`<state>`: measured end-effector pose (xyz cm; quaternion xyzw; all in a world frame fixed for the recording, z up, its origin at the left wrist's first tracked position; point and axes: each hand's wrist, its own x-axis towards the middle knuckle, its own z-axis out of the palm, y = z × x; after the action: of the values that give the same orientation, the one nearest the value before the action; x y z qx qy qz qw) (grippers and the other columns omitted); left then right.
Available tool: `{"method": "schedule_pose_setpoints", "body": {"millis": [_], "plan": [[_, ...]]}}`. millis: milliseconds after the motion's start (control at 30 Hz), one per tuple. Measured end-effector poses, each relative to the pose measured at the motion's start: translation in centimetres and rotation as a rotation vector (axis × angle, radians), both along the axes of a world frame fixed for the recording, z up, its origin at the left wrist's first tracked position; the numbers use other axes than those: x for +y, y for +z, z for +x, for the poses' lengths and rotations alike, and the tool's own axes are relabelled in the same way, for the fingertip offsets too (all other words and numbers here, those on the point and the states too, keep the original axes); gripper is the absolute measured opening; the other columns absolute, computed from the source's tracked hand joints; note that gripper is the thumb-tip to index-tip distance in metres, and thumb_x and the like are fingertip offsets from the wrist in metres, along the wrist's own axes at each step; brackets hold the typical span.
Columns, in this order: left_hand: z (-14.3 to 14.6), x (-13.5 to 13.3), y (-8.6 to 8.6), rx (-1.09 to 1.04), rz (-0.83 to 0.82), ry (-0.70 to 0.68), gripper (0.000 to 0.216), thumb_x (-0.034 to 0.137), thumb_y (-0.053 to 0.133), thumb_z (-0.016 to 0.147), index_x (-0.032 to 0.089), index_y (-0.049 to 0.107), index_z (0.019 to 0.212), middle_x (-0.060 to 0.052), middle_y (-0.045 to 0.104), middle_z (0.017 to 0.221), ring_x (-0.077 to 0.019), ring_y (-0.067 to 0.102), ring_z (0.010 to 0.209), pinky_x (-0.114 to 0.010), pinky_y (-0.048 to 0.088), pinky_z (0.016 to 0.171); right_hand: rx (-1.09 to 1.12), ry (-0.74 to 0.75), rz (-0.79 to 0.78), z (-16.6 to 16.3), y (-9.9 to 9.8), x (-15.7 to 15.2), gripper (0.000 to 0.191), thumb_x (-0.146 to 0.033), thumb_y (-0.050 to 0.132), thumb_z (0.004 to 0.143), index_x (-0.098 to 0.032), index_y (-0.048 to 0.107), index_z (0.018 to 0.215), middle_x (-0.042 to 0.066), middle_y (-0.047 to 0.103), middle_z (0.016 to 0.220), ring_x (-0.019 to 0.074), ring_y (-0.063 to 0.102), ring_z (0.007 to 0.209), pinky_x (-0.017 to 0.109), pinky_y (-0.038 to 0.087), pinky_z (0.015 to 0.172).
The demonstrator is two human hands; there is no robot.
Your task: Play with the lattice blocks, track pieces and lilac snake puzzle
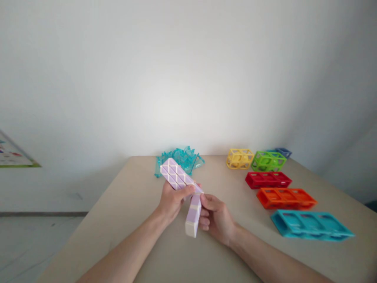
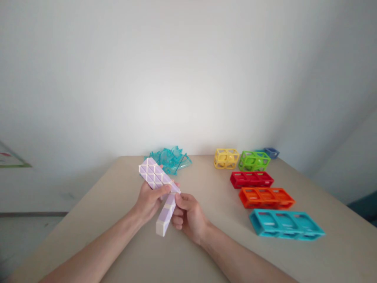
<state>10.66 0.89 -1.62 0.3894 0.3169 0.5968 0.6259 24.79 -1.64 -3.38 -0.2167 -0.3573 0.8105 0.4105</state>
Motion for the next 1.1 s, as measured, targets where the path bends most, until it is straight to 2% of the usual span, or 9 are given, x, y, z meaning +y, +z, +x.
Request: {"method": "schedule_pose_setpoints", "body": {"millis": [100,167,333,467,567,667,833,933,1100], "plan": [[-0.1,-0.2,0.3,-0.056,-0.031,-0.049,0.058,0.022,0.086,0.054,0.015,0.059,0.105,-0.006,0.073,0.082,-0.0248,0.071,0.078,-0.034,0.055,0.068,0.102,0.196,-0.161,0.4,0.5,-0.1,0.04,-0.049,0.068,0.074,-0.018,0.044,0.068,-0.01,0.022,0.052,0.0037,0.017,0.041,0.018,0.014,0.038],[-0.1,-0.3,0.4,-0.076,-0.043,-0.076,0.07,0.022,0.086,0.053,0.017,0.055,0.116,-0.005,0.073,0.083,-0.025,0.071,0.078,-0.034,0.055,0.067,0.145,0.271,-0.188,0.7,0.7,-0.2,0.037,-0.048,0.067,0.073,-0.017,0.048,0.07,-0.009,0.025,0.051,0.0042,0.018,0.04,0.018,0.014,0.037],[-0.4,-0.3,0.0,-0.139,-0.06,-0.097,0.08,0.023,0.088,0.053,0.021,0.051,0.124,-0.002,0.073,0.082,-0.0216,0.072,0.076,-0.032,0.054,0.076,0.227,0.318,-0.147,1.1,1.1,-0.5,0.016,-0.031,0.058,0.074,-0.015,0.056,0.07,-0.007,0.028,0.043,0.0068,0.022,0.038,0.019,0.017,0.036],[-0.9,-0.3,0.0,-0.132,-0.079,-0.217,0.078,0.026,0.089,0.049,0.021,0.056,0.119,-0.001,0.072,0.079,-0.0235,0.072,0.073,-0.034,0.053,0.073,0.148,0.375,-0.141,0.9,0.8,-0.7,0.017,-0.032,0.056,0.072,-0.016,0.055,0.066,-0.006,0.032,0.04,0.008,0.026,0.035,0.02,0.019,0.034],[-1.3,0.2,0.1,-0.074,-0.086,-0.237,0.055,0.03,0.088,0.053,0.017,0.063,0.1,-0.004,0.071,0.076,-0.0231,0.07,0.069,-0.034,0.052,0.069,-0.079,0.184,-0.028,0.6,0.0,-0.3,0.034,-0.044,0.051,0.08,-0.014,0.058,0.066,-0.003,0.042,0.041,0.0098,0.035,0.035,0.022,0.024,0.036],[-1.4,1.0,0.0,-0.004,-0.123,-0.11,0.036,0.037,0.083,0.062,0.013,0.064,0.082,-0.004,0.068,0.07,-0.0163,0.064,0.061,-0.027,0.049,0.061,-0.299,-0.047,0.135,0.8,-0.5,0.4,0.052,-0.061,0.044,0.085,-0.014,0.058,0.066,-0.002,0.048,0.046,0.0092,0.038,0.037,0.023,0.025,0.038],[-1.1,1.8,-0.9,-0.016,-0.197,-0.021,0.037,0.046,0.077,0.067,0.015,0.064,0.08,0.002,0.06,0.063,-0.0104,0.054,0.053,-0.021,0.041,0.052,-0.636,-0.03,0.424,1.8,0.0,0.9,0.056,-0.063,0.051,0.084,-0.017,0.048,0.052,-0.006,0.038,0.038,0.0069,0.032,0.035,0.023,0.02,0.038],[-0.8,1.7,-1.7,0.109,-0.174,-0.004,0.037,0.05,0.073,0.069,0.015,0.062,0.076,0.003,0.056,0.06,-0.0107,0.051,0.052,-0.021,0.037,0.05,-0.719,-0.078,0.472,1.8,0.3,0.9,0.058,-0.064,0.044,0.088,-0.017,0.048,0.054,-0.006,0.04,0.038,0.0068,0.033,0.035,0.022,0.021,0.039],[-0.2,1.0,-2.3,0.338,-0.02,-0.153,0.033,0.047,0.069,0.074,0.015,0.061,0.072,0.002,0.055,0.06,-0.0121,0.05,0.056,-0.022,0.036,0.054,-0.675,-0.218,0.362,1.1,-0.2,1.3,0.051,-0.064,0.047,0.086,-0.018,0.047,0.062,-0.007,0.039,0.042,0.0062,0.031,0.035,0.022,0.02,0.037]]}}
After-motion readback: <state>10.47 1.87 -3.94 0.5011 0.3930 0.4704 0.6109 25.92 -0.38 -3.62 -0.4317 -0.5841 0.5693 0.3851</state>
